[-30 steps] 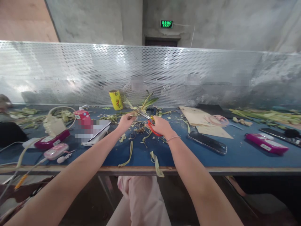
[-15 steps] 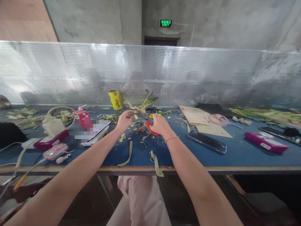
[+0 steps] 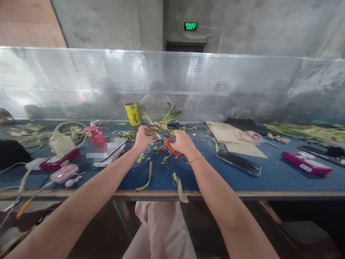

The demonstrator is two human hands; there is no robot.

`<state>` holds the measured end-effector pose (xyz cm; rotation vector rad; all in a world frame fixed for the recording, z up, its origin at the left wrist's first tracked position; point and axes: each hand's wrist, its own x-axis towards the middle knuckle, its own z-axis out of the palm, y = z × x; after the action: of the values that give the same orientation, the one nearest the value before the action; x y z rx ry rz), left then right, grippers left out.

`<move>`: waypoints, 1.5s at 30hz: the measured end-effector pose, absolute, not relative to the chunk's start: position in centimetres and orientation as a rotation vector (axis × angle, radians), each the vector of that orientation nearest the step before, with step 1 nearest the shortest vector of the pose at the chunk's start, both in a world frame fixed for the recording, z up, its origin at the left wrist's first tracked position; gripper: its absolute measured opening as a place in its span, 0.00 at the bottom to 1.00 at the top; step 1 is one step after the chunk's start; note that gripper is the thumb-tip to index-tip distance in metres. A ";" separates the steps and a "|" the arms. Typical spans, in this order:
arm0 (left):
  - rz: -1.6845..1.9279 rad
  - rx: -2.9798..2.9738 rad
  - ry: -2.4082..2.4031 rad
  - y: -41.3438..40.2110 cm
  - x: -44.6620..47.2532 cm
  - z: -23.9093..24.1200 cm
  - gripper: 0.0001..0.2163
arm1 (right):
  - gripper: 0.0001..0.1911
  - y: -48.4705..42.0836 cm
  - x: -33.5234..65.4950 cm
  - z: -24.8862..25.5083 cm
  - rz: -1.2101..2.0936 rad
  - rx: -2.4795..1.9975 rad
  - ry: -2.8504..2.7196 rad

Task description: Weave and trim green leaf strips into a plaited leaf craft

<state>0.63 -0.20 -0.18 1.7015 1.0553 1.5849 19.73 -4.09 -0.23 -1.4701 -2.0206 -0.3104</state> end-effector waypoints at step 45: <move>1.601 1.398 0.973 -0.1 0.8 0.0 0.10 | 0.27 -3.9 21.2 0.2 -0.076 -1.895 -1.814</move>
<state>0.79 -0.08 0.04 1.3980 0.9728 1.6006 21.20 -3.88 0.23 -1.8952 -1.8139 -0.0763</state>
